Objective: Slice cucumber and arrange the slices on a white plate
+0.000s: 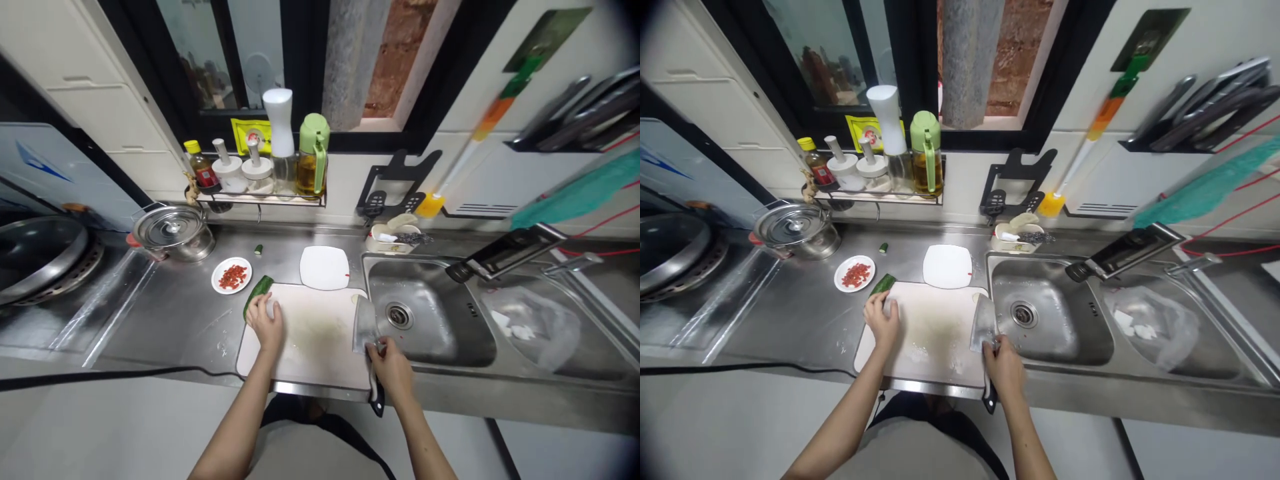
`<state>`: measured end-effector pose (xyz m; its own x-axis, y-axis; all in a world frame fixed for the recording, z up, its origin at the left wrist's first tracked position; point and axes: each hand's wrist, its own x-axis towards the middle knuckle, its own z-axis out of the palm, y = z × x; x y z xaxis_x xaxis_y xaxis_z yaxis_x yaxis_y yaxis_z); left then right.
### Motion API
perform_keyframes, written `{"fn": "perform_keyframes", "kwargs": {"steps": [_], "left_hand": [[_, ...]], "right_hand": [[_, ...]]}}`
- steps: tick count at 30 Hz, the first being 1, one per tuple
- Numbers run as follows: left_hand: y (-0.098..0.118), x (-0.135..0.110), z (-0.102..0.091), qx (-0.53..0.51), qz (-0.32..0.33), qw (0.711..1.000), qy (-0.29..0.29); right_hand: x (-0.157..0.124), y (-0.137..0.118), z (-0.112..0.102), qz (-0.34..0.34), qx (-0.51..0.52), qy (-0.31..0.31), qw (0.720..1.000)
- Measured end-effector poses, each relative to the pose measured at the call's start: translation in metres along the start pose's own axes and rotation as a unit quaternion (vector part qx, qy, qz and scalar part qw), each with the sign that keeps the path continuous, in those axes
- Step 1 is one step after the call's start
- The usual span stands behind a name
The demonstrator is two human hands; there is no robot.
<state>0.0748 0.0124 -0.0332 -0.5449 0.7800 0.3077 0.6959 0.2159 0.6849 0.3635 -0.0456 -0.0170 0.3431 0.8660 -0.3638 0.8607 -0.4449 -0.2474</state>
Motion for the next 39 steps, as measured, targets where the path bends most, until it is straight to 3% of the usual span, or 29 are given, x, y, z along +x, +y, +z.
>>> {"fn": "perform_keyframes", "kwargs": {"steps": [4, 8, 11, 15, 20, 29, 34, 36, 39], "left_hand": [[-0.011, 0.02, 0.003, 0.128, 0.012, 0.991, -0.047], [-0.029, 0.036, -0.003, 0.167, 0.009, 0.983, -0.079], [-0.036, 0.039, -0.008, 0.171, 0.01, 0.981, -0.096], [-0.039, 0.03, -0.011, 0.172, 0.02, 0.981, -0.089], [-0.045, 0.019, -0.011, 0.175, 0.037, 0.98, -0.087], [-0.045, 0.021, -0.013, 0.175, 0.042, 0.979, -0.099], [-0.044, 0.03, -0.01, 0.181, 0.033, 0.975, -0.126], [-0.044, 0.036, -0.007, 0.191, 0.028, 0.971, -0.138], [-0.043, 0.047, -0.005, 0.202, 0.022, 0.967, -0.155]], "right_hand": [[-0.014, 0.009, 0.013, -0.003, 0.007, 0.001, 1.0], [-0.012, 0.016, 0.018, -0.005, 0.033, 0.019, 0.999], [0.013, 0.003, 0.009, -0.02, 0.05, 0.047, 0.997], [0.079, -0.046, -0.016, -0.054, 0.049, 0.086, 0.994], [0.148, -0.106, -0.031, -0.047, -0.01, 0.05, 0.998], [0.175, -0.124, -0.016, -0.073, -0.059, 0.023, 0.995], [0.179, -0.124, -0.021, -0.08, -0.051, 0.035, 0.995], [0.176, -0.12, -0.025, -0.069, -0.001, 0.052, 0.996], [0.163, -0.105, -0.027, -0.034, 0.24, 0.07, 0.968]]}}
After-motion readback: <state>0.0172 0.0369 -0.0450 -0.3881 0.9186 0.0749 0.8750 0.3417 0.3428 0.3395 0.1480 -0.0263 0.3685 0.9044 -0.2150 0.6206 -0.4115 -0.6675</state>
